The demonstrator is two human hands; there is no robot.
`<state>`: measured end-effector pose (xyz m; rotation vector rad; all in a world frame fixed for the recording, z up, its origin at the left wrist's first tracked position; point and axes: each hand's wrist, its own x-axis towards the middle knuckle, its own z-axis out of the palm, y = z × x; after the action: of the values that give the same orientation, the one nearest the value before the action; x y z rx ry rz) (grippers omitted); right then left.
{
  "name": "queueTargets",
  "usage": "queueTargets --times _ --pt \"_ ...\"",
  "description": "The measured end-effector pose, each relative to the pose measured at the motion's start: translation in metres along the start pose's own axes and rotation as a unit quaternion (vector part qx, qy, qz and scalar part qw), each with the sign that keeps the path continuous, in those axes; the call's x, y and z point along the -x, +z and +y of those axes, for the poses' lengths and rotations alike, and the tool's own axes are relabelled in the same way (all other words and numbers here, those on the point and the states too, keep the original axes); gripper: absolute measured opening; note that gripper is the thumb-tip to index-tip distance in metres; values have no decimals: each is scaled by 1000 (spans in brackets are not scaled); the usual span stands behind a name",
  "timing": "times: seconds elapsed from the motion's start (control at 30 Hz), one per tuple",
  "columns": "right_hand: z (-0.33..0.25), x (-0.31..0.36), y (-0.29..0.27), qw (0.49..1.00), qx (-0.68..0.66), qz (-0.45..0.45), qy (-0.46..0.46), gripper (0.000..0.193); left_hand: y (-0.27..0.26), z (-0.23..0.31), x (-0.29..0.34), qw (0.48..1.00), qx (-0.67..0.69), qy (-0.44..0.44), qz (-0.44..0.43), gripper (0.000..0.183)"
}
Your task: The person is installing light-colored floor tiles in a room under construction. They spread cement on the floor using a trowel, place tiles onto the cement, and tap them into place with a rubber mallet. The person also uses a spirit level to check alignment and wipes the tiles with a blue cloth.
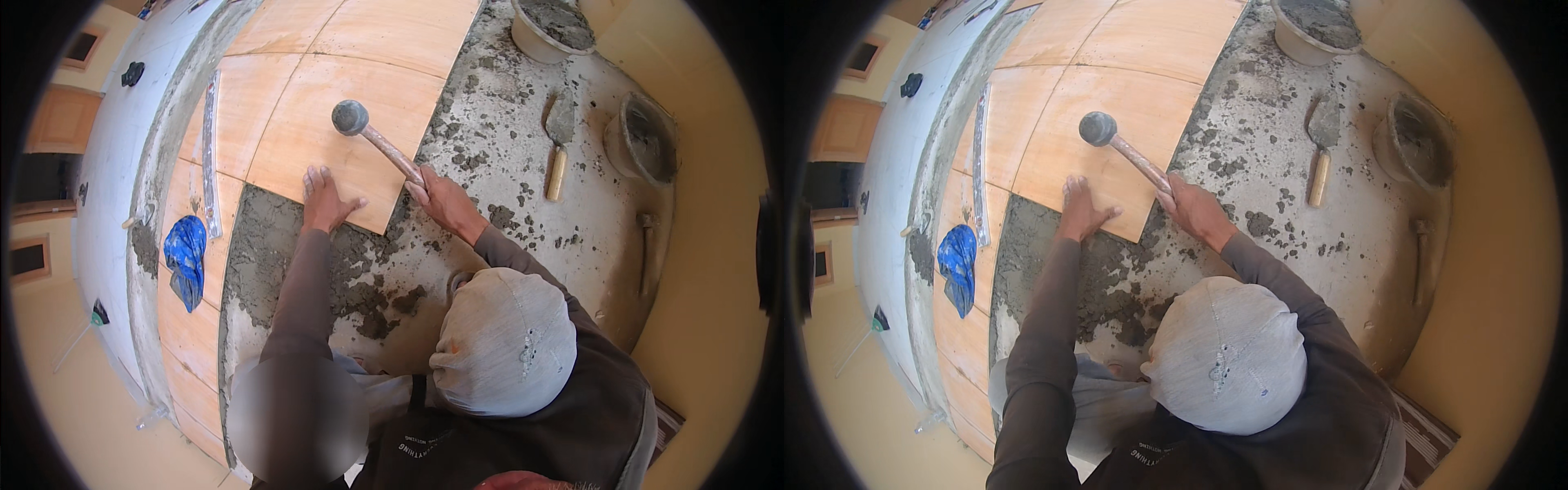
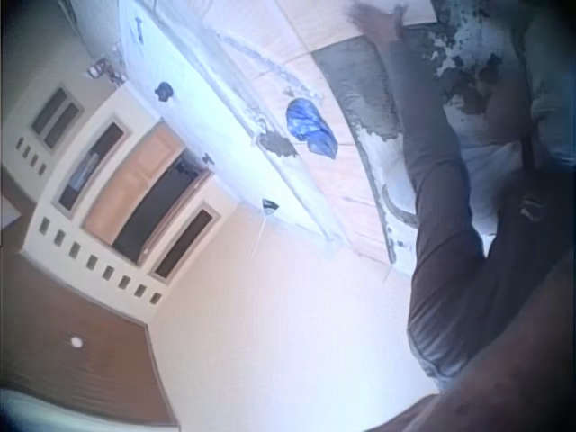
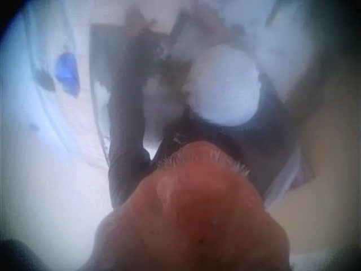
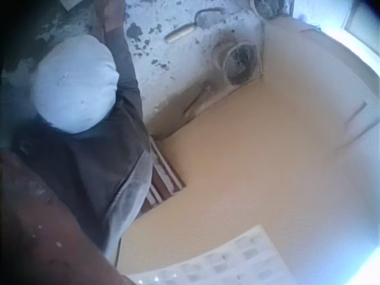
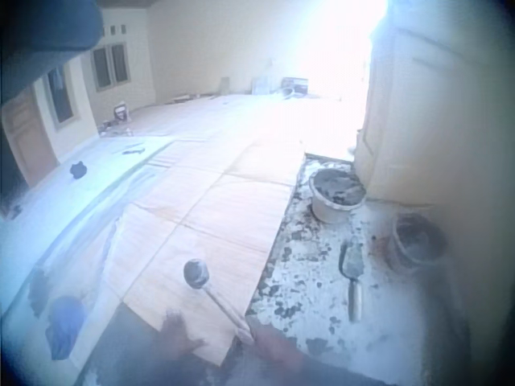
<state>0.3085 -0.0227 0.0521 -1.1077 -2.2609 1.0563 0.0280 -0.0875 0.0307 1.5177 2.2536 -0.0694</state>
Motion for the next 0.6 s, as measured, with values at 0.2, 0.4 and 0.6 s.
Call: queueTargets --times 0.2,0.4,0.6 --pt "-26 -3 -33 989 -119 73 53 33 8 -9 11 999 -16 -30 7 130" --pt "37 -49 -11 978 -153 53 135 46 7 7 6 1000 -7 -12 -1 128" --pt "5 -41 -21 941 -292 143 97 51 -5 2 7 999 1 -32 7 127"
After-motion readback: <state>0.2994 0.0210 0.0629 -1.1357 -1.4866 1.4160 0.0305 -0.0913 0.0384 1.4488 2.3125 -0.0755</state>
